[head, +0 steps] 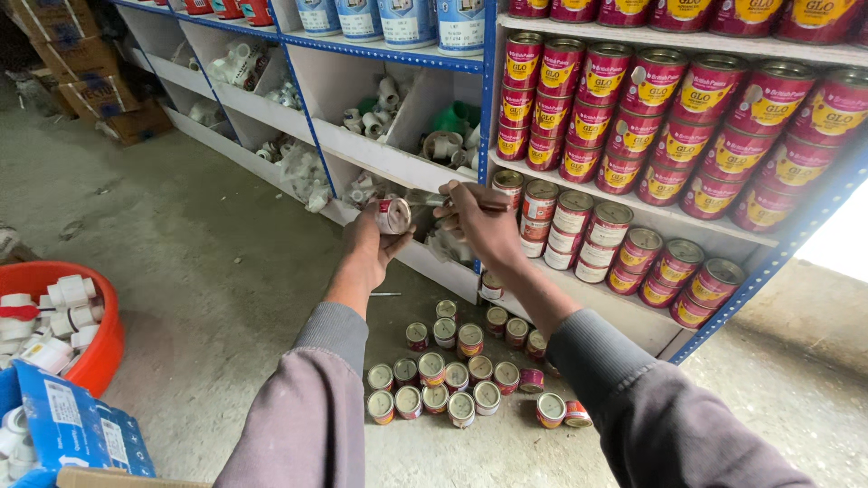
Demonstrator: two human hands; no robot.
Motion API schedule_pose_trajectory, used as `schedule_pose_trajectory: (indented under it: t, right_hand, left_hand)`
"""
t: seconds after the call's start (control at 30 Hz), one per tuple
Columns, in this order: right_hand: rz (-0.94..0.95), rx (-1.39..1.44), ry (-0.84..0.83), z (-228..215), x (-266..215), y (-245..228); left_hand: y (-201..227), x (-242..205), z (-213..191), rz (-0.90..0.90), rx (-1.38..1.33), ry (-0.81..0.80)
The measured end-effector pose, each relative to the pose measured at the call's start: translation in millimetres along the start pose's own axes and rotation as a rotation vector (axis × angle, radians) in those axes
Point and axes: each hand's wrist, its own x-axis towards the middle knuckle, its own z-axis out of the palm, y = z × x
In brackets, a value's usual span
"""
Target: The person repeatedly picks up small metal cans from a pile on the floor, wipes each can with a cloth, and places it back on the floor. The person handles the cans one at a time throughout the clip.
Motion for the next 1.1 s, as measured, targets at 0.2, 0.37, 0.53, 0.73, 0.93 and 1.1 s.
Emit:
schedule_pose_trajectory:
  t: [0.2, 0.37, 0.53, 0.73, 0.93, 1.1]
  right_hand:
    - [0.161, -0.112, -0.065, 4.5, -7.0, 13.2]
    - [-0.364, -0.585, 0.014, -4.9, 3.2, -7.4]
    - [-0.486, -0.634, -0.112, 6.8, -3.8, -3.5]
    - [-0.237, -0.625, -0.252, 5.9, -1.6, 10.2]
    - [0.102, -0.022, 0.046, 10.0, 8.0, -4.9]
    - [0.192, 0.005, 0.085, 9.0, 13.8, 18.7]
  left_hand:
    - [-6.5, 18.0, -13.4, -0.061, -0.127, -0.046]
    - [2.1, 8.5, -14.9, -0.064, 0.013, -0.07]
    - [-5.6, 29.8, -21.4, -0.077, 0.091, -0.035]
    - [-0.5, 26.8, -19.9, -0.026, 0.123, 0.001]
    - [3.2, 13.0, -9.8, 0.032, 0.151, 0.053]
    - [7.0, 6.8, -8.6, 0.032, 0.14, 0.048]
